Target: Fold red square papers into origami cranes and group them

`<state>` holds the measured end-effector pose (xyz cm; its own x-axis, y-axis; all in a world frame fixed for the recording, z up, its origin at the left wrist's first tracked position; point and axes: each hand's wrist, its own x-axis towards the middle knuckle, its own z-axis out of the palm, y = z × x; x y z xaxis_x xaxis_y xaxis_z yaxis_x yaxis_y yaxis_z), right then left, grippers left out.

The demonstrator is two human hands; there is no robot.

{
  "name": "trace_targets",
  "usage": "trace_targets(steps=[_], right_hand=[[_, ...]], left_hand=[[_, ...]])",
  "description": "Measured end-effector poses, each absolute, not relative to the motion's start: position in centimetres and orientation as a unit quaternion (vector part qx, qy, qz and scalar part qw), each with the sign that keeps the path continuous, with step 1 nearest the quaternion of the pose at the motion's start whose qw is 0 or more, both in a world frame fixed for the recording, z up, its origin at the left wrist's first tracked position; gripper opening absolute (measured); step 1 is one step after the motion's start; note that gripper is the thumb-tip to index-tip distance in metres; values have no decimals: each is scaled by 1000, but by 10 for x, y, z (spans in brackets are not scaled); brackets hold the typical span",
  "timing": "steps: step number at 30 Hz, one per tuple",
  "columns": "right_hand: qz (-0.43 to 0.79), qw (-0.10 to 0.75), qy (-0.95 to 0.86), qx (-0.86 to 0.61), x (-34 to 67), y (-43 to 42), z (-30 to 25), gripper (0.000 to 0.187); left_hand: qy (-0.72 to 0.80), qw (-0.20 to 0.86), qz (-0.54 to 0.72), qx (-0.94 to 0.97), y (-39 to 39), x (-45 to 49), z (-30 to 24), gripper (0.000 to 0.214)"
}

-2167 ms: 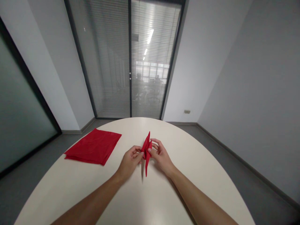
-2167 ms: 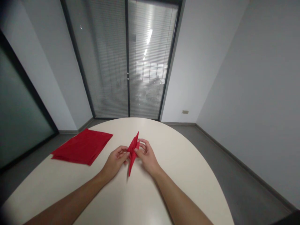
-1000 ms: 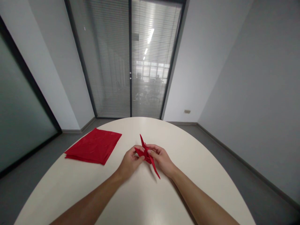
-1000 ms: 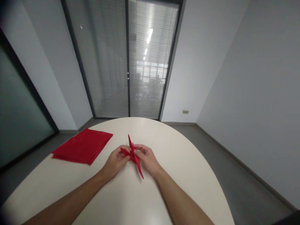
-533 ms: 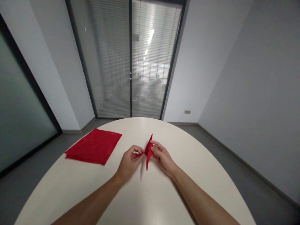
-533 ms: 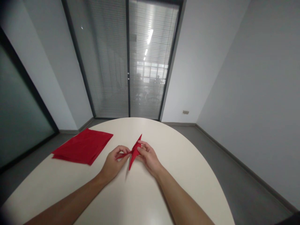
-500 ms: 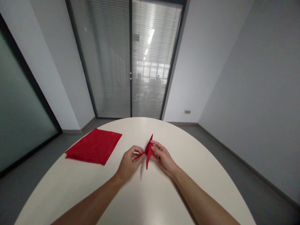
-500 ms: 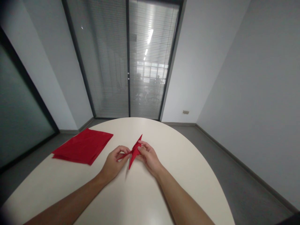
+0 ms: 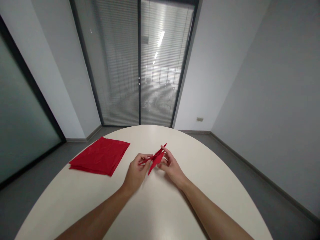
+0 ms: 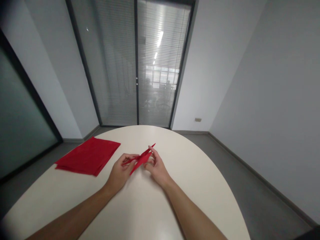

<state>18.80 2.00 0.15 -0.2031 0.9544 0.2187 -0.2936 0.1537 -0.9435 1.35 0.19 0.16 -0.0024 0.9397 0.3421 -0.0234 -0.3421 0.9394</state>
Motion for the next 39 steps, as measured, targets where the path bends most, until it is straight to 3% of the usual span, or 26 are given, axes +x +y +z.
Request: trace_targets(steps=[8, 14, 18, 23, 30, 39], right_hand=[[517, 565, -541, -349, 189, 22, 5, 50], [487, 564, -563, -357, 186, 19, 4, 72], [425, 541, -614, -386, 189, 20, 2, 46], [343, 525, -650, -429, 192, 25, -4, 29], [343, 555, -635, -414, 192, 25, -3, 13], [220, 479, -728, -438, 191, 14, 6, 10]], left_hand=[[408, 384, 589, 583, 1, 12, 1, 21], [405, 390, 586, 584, 3, 11, -2, 19], [394, 409, 593, 572, 4, 12, -4, 20], [374, 424, 602, 563, 3, 12, 0, 21], [375, 392, 592, 596, 1, 13, 3, 16], [418, 373, 545, 624, 0, 12, 6, 29]])
